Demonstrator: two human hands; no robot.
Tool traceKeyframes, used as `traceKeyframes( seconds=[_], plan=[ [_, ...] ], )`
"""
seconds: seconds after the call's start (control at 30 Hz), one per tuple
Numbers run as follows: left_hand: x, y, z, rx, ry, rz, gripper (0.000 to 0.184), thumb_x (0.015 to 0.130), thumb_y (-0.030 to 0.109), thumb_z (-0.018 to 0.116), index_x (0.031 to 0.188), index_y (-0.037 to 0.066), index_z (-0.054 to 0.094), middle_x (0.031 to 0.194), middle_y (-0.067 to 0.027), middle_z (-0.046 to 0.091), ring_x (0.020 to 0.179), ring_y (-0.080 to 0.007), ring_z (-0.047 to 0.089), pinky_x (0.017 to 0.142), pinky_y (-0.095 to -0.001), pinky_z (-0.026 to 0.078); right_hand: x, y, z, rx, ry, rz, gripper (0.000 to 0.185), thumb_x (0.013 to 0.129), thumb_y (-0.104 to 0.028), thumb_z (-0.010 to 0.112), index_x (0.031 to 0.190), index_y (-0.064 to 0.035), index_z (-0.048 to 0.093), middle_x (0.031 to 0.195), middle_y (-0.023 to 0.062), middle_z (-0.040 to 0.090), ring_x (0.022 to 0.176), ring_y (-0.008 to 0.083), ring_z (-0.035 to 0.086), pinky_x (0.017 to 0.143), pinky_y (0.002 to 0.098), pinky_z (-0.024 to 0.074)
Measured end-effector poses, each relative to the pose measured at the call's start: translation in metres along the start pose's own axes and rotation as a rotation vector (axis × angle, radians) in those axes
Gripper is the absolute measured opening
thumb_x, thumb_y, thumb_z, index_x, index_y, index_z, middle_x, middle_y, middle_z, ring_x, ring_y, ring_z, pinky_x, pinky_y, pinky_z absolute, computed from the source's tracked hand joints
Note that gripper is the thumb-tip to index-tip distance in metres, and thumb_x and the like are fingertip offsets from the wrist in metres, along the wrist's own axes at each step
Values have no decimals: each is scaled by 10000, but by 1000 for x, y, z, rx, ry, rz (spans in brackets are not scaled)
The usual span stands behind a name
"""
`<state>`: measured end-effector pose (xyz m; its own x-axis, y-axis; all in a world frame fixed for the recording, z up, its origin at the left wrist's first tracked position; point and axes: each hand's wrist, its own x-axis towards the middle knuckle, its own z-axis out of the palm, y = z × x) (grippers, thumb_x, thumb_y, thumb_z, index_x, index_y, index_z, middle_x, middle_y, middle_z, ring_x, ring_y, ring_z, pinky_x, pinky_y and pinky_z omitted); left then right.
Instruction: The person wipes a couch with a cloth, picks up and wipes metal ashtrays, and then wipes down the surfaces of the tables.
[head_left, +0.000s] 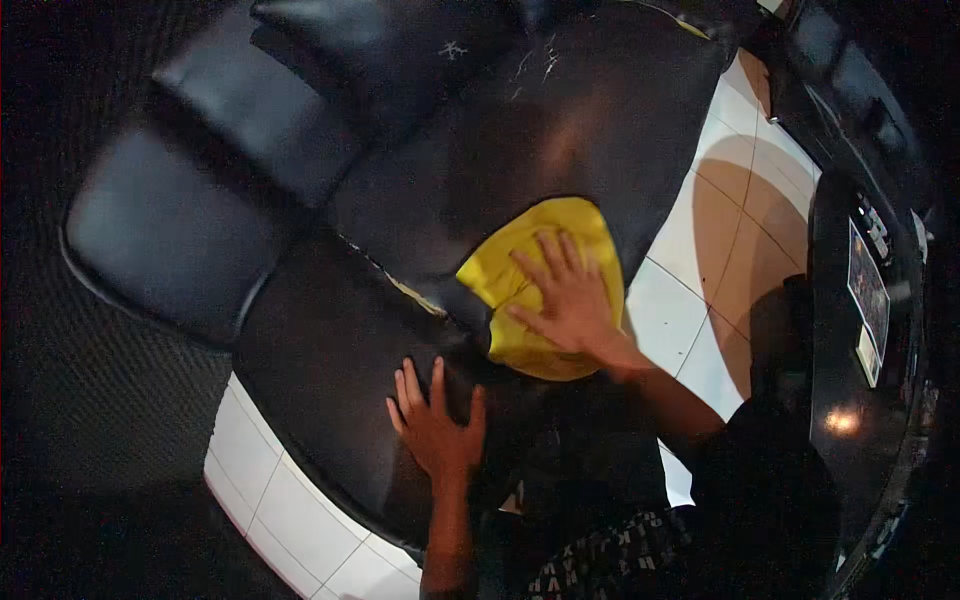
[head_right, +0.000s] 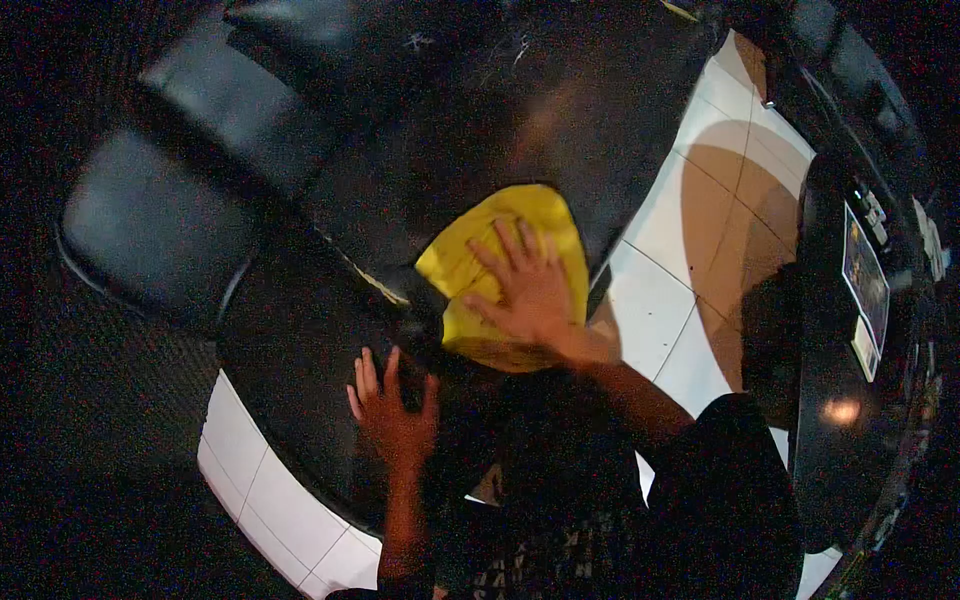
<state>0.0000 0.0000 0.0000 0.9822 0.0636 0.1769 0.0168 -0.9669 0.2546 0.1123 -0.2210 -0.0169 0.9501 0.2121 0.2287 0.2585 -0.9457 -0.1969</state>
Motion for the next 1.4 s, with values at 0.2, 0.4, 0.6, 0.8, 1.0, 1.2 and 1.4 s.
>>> traceKeyframes(
  seconds=[0.2, 0.4, 0.6, 0.8, 1.0, 1.2, 1.4],
  plan=[
    [8, -1, 5, 11, 65, 14, 579, 829, 477, 586, 1307, 160, 505, 1460, -165, 299, 1363, -338, 268, 1097, -557, 158, 122, 39, 16, -21, 256, 233, 799, 815, -694, 431, 1426, -185, 357, 1507, 167, 240, 1397, 395, 165, 1088, 604, 115],
    [7, -3, 13, -6, 136, 39, 570, 824, 467, 585, 1306, 173, 503, 1457, -161, 312, 1358, -332, 280, 1084, -555, 183, 236, 15, 29, -90, 103, 350, 838, 826, -708, 355, 1453, -153, 310, 1530, 153, 192, 1419, 372, 101, 1094, 608, 67],
    [6, 0, 2, -57, 173, 15, 554, 820, 448, 601, 1283, 154, 529, 1422, -172, 379, 1341, -341, 321, 1092, -534, 186, 208, -66, 46, -49, -106, -40, 716, 864, -673, 316, 1448, -258, 322, 1536, 117, 192, 1420, 358, 108, 1090, 623, 60],
    [-3, -2, 1, -81, 210, 31, 551, 827, 454, 587, 1282, 146, 542, 1434, -165, 375, 1351, -320, 315, 1101, -519, 184, 49, -73, 43, -189, 69, -390, 558, 927, -528, 353, 1427, -280, 360, 1527, 92, 227, 1412, 346, 149, 1112, 586, 86],
    [-7, -5, -3, -127, 235, 57, 572, 849, 492, 549, 1291, 129, 534, 1447, -179, 354, 1352, -325, 310, 1105, -517, 175, -31, -32, -12, -27, -29, -181, 621, 894, -527, 445, 1442, -262, 326, 1524, 110, 212, 1407, 349, 167, 1102, 584, 100],
    [-8, -8, -4, -127, 256, 78, 563, 840, 485, 561, 1269, 122, 548, 1437, -183, 365, 1345, -329, 319, 1095, -514, 193, -26, -26, -6, 7, 82, -23, 610, 901, -553, 415, 1434, -267, 341, 1502, 155, 242, 1390, 394, 173, 1087, 613, 94],
    [-2, -5, -4, -101, 183, 34, 585, 838, 478, 581, 1316, 152, 491, 1445, -181, 342, 1359, -335, 289, 1095, -523, 188, -16, -18, 0, -23, -24, -24, 555, 932, -525, 357, 1421, -261, 358, 1484, 164, 272, 1370, 413, 202, 1050, 641, 192]
  ],
)
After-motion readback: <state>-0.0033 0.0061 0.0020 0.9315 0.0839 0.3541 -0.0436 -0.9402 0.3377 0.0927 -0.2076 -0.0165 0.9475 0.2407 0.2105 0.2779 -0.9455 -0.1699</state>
